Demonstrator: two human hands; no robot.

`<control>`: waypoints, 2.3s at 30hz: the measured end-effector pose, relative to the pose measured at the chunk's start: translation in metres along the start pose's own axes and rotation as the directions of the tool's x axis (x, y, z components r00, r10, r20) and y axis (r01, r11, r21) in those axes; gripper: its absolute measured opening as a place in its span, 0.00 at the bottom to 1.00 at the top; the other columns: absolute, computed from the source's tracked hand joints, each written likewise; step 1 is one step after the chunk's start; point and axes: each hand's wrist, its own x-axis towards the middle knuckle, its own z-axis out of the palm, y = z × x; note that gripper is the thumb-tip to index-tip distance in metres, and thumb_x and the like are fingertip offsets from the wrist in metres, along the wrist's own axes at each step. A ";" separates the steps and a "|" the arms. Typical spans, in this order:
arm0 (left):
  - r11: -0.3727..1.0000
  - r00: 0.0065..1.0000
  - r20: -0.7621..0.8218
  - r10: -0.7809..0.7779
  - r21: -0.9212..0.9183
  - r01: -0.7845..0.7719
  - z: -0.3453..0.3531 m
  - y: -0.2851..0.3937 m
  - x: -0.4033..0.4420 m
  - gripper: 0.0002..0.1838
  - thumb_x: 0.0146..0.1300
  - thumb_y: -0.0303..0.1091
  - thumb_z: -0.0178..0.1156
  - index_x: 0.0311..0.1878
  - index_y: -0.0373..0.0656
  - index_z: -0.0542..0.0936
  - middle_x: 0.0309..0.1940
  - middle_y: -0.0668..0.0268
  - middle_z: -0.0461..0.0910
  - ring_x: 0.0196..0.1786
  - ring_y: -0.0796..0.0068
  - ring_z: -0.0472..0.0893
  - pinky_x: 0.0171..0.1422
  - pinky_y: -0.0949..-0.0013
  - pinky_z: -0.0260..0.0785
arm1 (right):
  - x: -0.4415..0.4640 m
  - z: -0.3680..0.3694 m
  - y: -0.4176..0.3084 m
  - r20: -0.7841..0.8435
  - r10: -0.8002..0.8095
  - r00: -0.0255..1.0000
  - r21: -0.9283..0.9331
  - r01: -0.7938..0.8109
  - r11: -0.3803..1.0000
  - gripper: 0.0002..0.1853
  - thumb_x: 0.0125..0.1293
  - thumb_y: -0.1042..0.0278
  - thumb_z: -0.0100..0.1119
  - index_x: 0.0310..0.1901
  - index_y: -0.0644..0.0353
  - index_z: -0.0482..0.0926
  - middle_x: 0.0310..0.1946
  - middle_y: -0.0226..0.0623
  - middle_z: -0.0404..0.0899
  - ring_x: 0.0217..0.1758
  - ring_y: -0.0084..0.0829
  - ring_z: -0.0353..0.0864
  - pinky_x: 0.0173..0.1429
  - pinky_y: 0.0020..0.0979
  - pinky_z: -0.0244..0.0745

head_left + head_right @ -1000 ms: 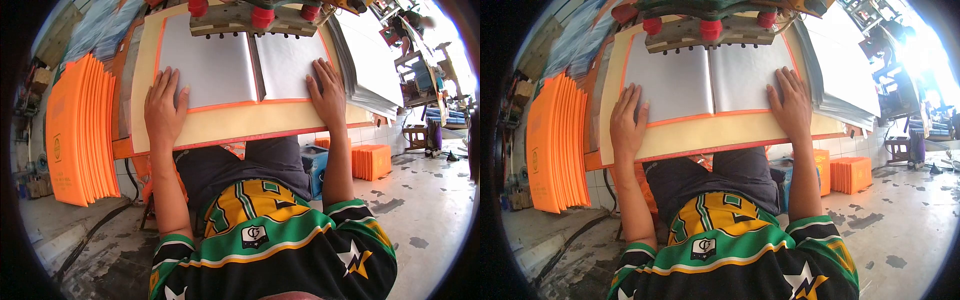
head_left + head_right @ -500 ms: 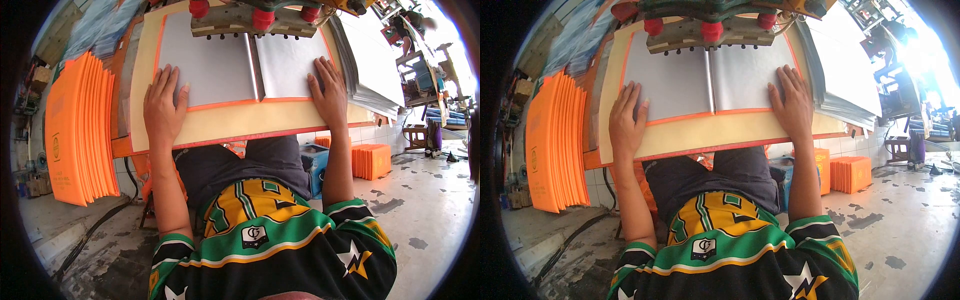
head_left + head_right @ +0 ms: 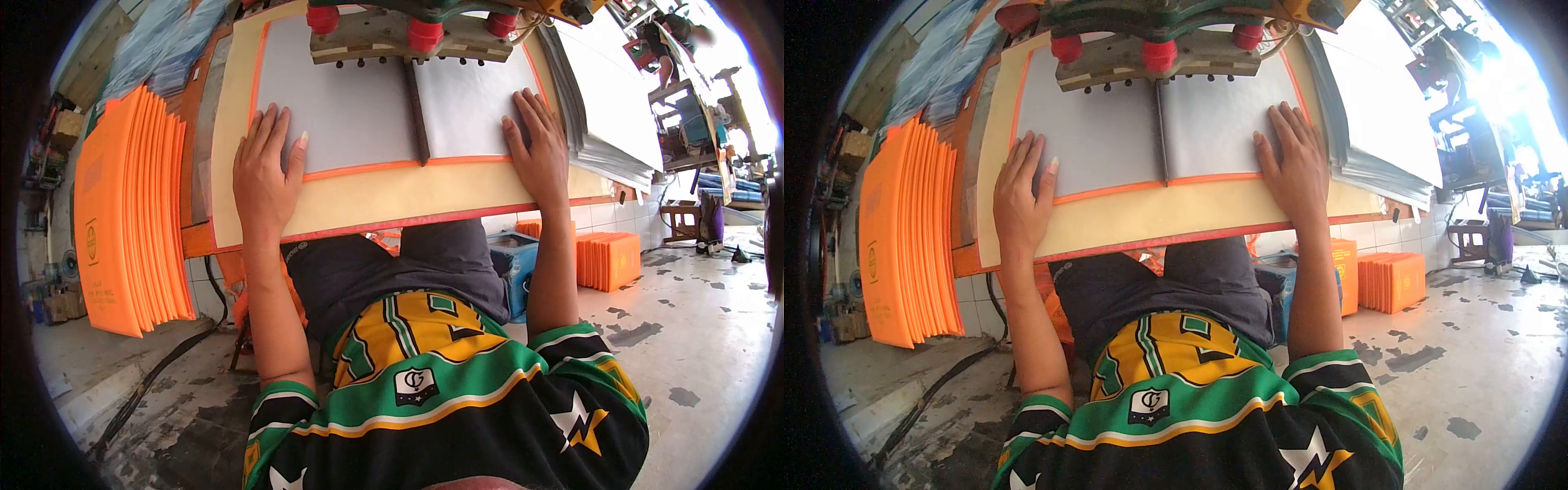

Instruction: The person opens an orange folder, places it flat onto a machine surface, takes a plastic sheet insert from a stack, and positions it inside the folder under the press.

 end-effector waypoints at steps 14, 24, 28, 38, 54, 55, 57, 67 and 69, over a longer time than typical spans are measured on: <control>1.000 1.000 0.002 0.003 -0.003 -0.003 0.000 0.000 0.000 0.27 0.84 0.45 0.59 0.77 0.40 0.80 0.79 0.51 0.78 0.82 0.49 0.74 0.86 0.50 0.65 | 0.000 0.001 0.002 -0.018 -0.021 1.000 0.012 0.022 1.000 0.30 0.83 0.46 0.58 0.76 0.56 0.80 0.81 0.45 0.75 0.88 0.47 0.67 0.91 0.51 0.56; 0.999 0.999 0.021 -0.027 0.028 0.026 0.001 0.000 -0.002 0.28 0.85 0.47 0.58 0.79 0.42 0.79 0.80 0.54 0.76 0.83 0.50 0.73 0.87 0.50 0.65 | -0.001 0.003 0.001 0.000 0.016 1.000 -0.020 -0.016 1.000 0.31 0.83 0.44 0.56 0.78 0.55 0.79 0.81 0.43 0.75 0.89 0.45 0.66 0.93 0.50 0.53; 1.000 1.000 0.025 -0.018 0.024 0.018 0.001 0.000 -0.001 0.28 0.85 0.47 0.58 0.79 0.42 0.79 0.81 0.54 0.76 0.83 0.50 0.73 0.87 0.50 0.64 | 0.000 0.002 0.002 -0.004 0.009 1.000 -0.013 -0.009 1.000 0.31 0.83 0.44 0.56 0.77 0.55 0.79 0.81 0.43 0.75 0.89 0.44 0.66 0.93 0.50 0.54; 1.000 1.000 0.027 -0.012 0.027 0.011 0.001 -0.001 -0.001 0.28 0.85 0.47 0.57 0.79 0.41 0.79 0.81 0.53 0.76 0.83 0.50 0.73 0.88 0.51 0.64 | -0.002 0.004 0.002 -0.014 0.010 1.000 -0.022 -0.010 1.000 0.31 0.83 0.44 0.57 0.77 0.56 0.79 0.81 0.42 0.75 0.88 0.44 0.66 0.93 0.49 0.54; 0.999 1.000 0.022 -0.020 0.031 0.019 0.002 0.000 -0.001 0.28 0.85 0.48 0.58 0.79 0.42 0.79 0.80 0.53 0.77 0.83 0.50 0.74 0.88 0.51 0.64 | -0.001 0.003 0.000 -0.011 0.020 1.000 -0.027 -0.021 0.999 0.31 0.83 0.44 0.56 0.77 0.55 0.79 0.82 0.41 0.74 0.89 0.42 0.66 0.93 0.49 0.53; 0.999 0.999 0.023 -0.029 0.037 0.028 0.002 0.000 -0.002 0.28 0.85 0.48 0.58 0.79 0.42 0.79 0.80 0.53 0.77 0.83 0.50 0.73 0.88 0.50 0.64 | -0.001 0.003 0.000 -0.011 0.020 1.000 -0.027 -0.021 0.999 0.31 0.83 0.44 0.56 0.77 0.55 0.79 0.82 0.41 0.74 0.89 0.42 0.66 0.93 0.49 0.53; 0.999 0.999 0.026 -0.027 0.031 0.026 0.002 -0.001 -0.001 0.28 0.85 0.48 0.58 0.79 0.43 0.79 0.80 0.53 0.76 0.83 0.50 0.73 0.88 0.50 0.64 | -0.001 0.002 0.001 -0.013 0.010 1.000 -0.012 -0.010 1.000 0.31 0.83 0.44 0.56 0.77 0.56 0.80 0.81 0.42 0.75 0.88 0.43 0.66 0.93 0.49 0.54; 0.999 0.999 0.030 -0.022 0.029 0.021 0.001 0.000 -0.001 0.28 0.85 0.48 0.57 0.80 0.43 0.78 0.81 0.54 0.76 0.84 0.50 0.73 0.88 0.51 0.63 | 0.000 0.003 0.002 -0.012 0.003 1.000 0.003 -0.003 1.000 0.31 0.83 0.44 0.57 0.77 0.56 0.80 0.81 0.43 0.75 0.88 0.44 0.66 0.93 0.49 0.54; 0.999 0.999 0.034 -0.027 0.042 0.025 0.003 -0.001 -0.002 0.28 0.85 0.48 0.57 0.80 0.43 0.78 0.81 0.54 0.76 0.84 0.51 0.73 0.88 0.51 0.63 | -0.001 0.005 0.003 -0.018 0.006 1.000 -0.023 -0.007 1.000 0.32 0.83 0.43 0.57 0.77 0.56 0.79 0.81 0.42 0.75 0.88 0.44 0.66 0.93 0.49 0.54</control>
